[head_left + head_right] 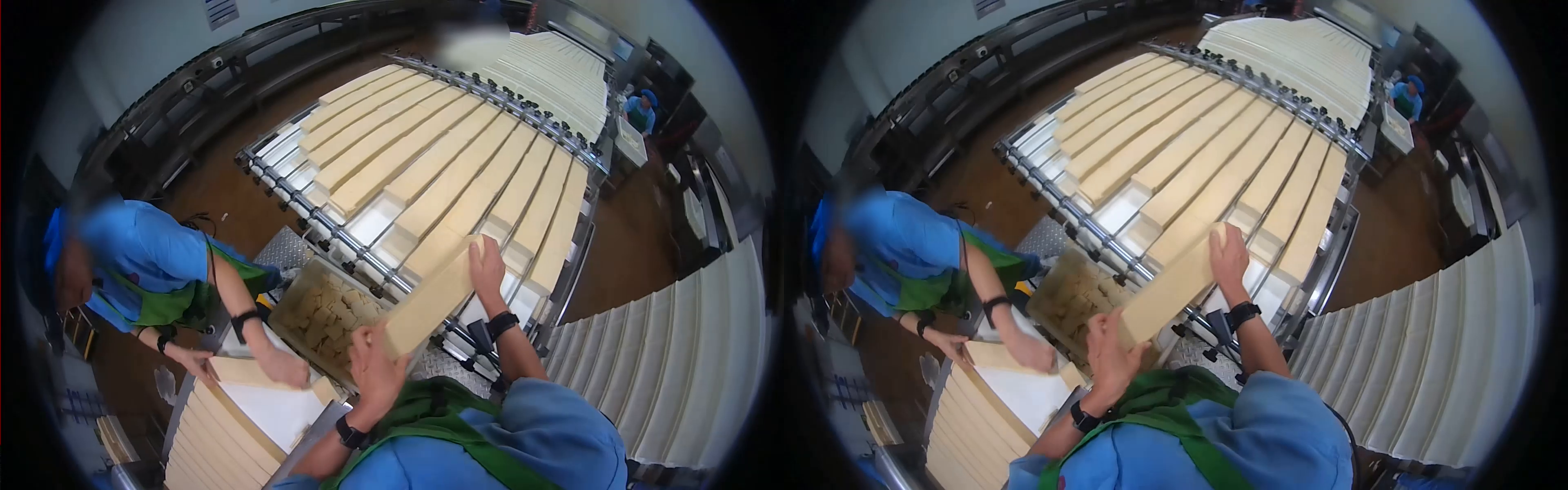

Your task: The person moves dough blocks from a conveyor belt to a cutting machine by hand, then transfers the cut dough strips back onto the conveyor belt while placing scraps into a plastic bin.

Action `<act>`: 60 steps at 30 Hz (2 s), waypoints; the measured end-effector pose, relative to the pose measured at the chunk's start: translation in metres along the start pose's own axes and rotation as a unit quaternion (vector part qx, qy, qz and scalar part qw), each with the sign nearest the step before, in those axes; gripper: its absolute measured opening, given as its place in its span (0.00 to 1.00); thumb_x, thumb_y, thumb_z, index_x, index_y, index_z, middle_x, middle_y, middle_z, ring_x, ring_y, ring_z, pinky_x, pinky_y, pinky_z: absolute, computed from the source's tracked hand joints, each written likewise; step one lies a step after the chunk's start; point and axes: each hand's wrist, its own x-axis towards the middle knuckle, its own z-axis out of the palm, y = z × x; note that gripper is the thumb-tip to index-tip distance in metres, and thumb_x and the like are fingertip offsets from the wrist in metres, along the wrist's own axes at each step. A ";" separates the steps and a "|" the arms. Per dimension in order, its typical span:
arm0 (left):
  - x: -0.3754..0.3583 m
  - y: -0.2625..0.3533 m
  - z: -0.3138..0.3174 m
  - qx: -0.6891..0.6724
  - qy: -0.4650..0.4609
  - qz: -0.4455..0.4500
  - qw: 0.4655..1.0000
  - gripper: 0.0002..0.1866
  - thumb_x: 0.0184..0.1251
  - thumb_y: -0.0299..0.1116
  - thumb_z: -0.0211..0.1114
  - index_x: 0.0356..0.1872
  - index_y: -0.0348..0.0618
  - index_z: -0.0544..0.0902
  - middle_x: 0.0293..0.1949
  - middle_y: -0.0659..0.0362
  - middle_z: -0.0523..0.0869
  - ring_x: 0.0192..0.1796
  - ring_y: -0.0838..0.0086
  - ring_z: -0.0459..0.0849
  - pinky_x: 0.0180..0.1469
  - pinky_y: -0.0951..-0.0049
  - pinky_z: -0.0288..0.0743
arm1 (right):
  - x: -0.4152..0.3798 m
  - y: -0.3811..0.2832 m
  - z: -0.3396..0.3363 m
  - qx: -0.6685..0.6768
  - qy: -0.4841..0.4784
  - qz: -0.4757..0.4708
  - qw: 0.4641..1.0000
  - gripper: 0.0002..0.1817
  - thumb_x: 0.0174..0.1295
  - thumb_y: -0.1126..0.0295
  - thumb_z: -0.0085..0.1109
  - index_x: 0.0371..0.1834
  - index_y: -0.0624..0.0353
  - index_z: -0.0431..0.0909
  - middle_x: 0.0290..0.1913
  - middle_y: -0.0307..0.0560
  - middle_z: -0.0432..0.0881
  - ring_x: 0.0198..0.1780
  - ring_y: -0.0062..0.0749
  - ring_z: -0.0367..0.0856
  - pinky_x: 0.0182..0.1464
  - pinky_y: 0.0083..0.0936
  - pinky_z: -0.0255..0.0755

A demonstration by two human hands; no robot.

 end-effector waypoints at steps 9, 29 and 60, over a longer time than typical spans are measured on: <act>0.033 0.010 0.050 -0.038 -0.121 0.035 0.991 0.30 0.71 0.38 0.68 0.72 0.43 0.72 0.61 0.45 0.75 0.62 0.45 0.80 0.63 0.48 0.75 | 0.046 0.045 -0.002 -0.259 -0.221 -0.021 0.940 0.36 0.71 0.39 0.57 0.57 0.68 0.81 0.52 0.63 0.88 0.54 0.55 0.87 0.67 0.55 0.65; 0.076 0.025 0.098 -0.092 -0.133 0.066 0.985 0.25 0.80 0.36 0.58 0.73 0.44 0.69 0.63 0.47 0.75 0.66 0.47 0.76 0.66 0.49 0.72 | -0.002 0.029 -0.015 -0.247 -0.081 -0.079 0.962 0.32 0.71 0.53 0.62 0.72 0.61 0.74 0.71 0.64 0.73 0.79 0.55 0.63 0.80 0.65 0.44; 0.033 -0.219 0.080 -0.089 0.040 -0.200 0.975 0.27 0.71 0.31 0.65 0.70 0.40 0.75 0.65 0.39 0.76 0.69 0.46 0.75 0.75 0.56 0.67 | -0.082 -0.026 -0.032 -0.036 -0.182 -0.345 0.920 0.12 0.57 0.61 0.74 0.45 0.37 0.91 0.66 0.45 0.81 0.73 0.42 0.74 0.77 0.72 0.51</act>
